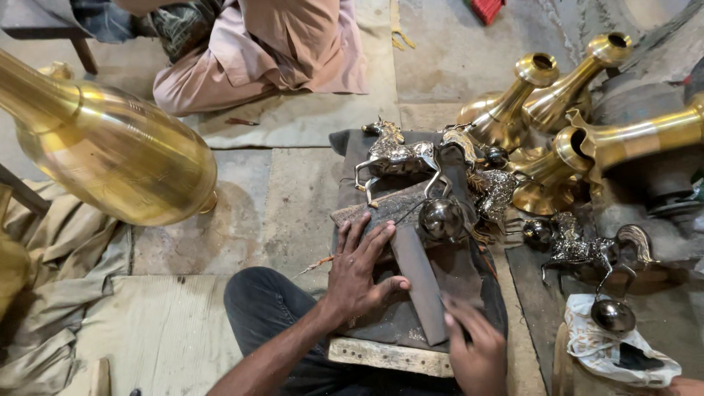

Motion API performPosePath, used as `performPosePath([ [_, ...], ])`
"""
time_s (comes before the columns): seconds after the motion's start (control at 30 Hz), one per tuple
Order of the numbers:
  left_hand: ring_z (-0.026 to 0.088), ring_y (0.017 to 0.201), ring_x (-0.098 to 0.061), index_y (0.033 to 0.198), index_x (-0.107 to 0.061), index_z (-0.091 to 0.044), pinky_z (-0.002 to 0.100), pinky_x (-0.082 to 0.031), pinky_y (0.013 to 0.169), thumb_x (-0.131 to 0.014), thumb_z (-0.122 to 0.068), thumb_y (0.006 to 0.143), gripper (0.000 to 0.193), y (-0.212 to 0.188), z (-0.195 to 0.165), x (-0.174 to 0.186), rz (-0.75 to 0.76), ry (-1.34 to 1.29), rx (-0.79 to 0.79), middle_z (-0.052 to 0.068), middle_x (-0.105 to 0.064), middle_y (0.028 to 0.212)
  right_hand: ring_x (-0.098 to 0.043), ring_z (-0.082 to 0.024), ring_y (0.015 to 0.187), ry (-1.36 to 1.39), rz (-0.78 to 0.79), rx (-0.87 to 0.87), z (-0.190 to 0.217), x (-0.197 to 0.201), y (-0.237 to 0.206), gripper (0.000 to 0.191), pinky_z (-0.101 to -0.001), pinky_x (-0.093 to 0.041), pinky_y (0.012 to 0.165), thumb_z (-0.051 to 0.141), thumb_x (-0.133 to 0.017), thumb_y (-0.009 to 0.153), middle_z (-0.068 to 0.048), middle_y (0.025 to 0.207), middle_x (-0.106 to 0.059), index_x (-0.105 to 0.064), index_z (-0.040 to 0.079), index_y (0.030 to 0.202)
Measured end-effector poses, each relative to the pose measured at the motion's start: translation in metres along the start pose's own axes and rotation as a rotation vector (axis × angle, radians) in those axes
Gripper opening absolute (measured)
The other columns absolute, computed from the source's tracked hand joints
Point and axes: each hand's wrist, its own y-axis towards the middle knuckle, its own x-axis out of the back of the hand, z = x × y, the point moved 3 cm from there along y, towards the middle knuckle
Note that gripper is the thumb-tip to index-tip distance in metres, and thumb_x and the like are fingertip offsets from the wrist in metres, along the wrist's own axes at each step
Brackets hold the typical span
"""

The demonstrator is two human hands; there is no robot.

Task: The person sits on the floor and files the surface of a brass horse figurine using a flat file, then uses a small punch and a wooden mallet to tap and detail the figurine's body. Brass vases and other metal horse sculptures lie around the work area.

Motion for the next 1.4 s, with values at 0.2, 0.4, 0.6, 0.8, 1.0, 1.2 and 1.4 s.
performPosePath([
  [0.2, 0.037, 0.158, -0.028, 0.153, -0.05, -0.007, 0.058, -0.012, 0.13, -0.06, -0.076, 0.084, 0.098, -0.001, -0.001, 0.002, 0.003, -0.014, 0.018, 0.013, -0.054, 0.155, -0.077, -0.025, 0.103, 0.014, 0.02, 0.019, 0.002, -0.017, 0.031, 0.021, -0.0349, -0.06, 0.089, 0.006, -0.07, 0.09, -0.017, 0.111, -0.078, -0.077, 0.0, 0.109],
  [0.4, 0.037, 0.158, -0.027, 0.154, -0.05, -0.007, 0.058, -0.011, 0.131, -0.06, -0.076, 0.085, 0.098, 0.002, -0.001, 0.002, 0.0, 0.005, 0.002, 0.012, -0.053, 0.156, -0.076, -0.028, 0.109, 0.051, -0.01, 0.068, 0.0, -0.021, 0.034, 0.023, -0.0367, -0.059, 0.092, 0.006, -0.069, 0.091, -0.019, 0.116, -0.077, -0.076, -0.001, 0.112],
  [0.6, 0.037, 0.158, -0.027, 0.153, -0.05, -0.008, 0.058, -0.011, 0.13, -0.058, -0.077, 0.086, 0.097, -0.002, 0.002, -0.001, 0.011, -0.028, 0.015, 0.012, -0.053, 0.156, -0.077, -0.028, 0.105, -0.048, 0.071, -0.161, 0.001, 0.0, -0.002, 0.024, -0.0379, -0.061, 0.086, 0.009, -0.07, 0.089, -0.016, 0.115, -0.077, -0.077, 0.003, 0.11],
  [0.8, 0.037, 0.158, -0.026, 0.154, -0.049, -0.008, 0.058, -0.011, 0.131, -0.058, -0.077, 0.086, 0.097, 0.0, -0.001, 0.0, 0.006, -0.003, 0.014, 0.012, -0.052, 0.156, -0.076, -0.026, 0.109, 0.094, 0.049, 0.001, 0.012, -0.029, 0.059, 0.024, -0.0359, -0.061, 0.091, 0.006, -0.068, 0.092, -0.016, 0.118, -0.077, -0.076, 0.001, 0.114],
  [1.0, 0.038, 0.156, -0.023, 0.153, -0.044, -0.007, 0.058, -0.009, 0.13, -0.057, -0.076, 0.085, 0.098, 0.006, -0.005, 0.008, -0.088, -0.004, -0.066, 0.016, -0.047, 0.159, -0.072, -0.024, 0.117, 0.065, 0.073, -0.064, -0.016, 0.013, -0.017, 0.025, -0.0364, -0.057, 0.097, 0.005, -0.069, 0.089, -0.015, 0.124, -0.076, -0.078, 0.0, 0.112],
  [1.2, 0.025, 0.151, -0.033, 0.153, -0.045, -0.029, 0.049, -0.017, 0.13, -0.075, -0.028, 0.071, 0.087, 0.011, -0.025, -0.007, 0.19, 0.494, -0.632, -0.001, -0.051, 0.157, -0.07, -0.016, 0.111, 0.213, -0.036, -0.208, -0.035, 0.037, -0.03, 0.025, -0.0277, -0.057, 0.08, 0.007, -0.067, 0.092, -0.011, 0.13, -0.073, -0.076, 0.001, 0.114],
  [1.4, 0.023, 0.141, -0.055, 0.138, -0.062, -0.013, 0.047, -0.028, 0.132, -0.069, -0.02, 0.096, 0.044, 0.032, -0.047, -0.043, 0.569, 0.486, -0.821, 0.004, -0.063, 0.143, -0.064, -0.015, 0.105, 0.359, -0.134, -0.159, -0.042, 0.049, -0.038, 0.026, -0.0222, -0.051, 0.085, 0.006, -0.066, 0.097, -0.01, 0.133, -0.071, -0.073, 0.0, 0.121],
])
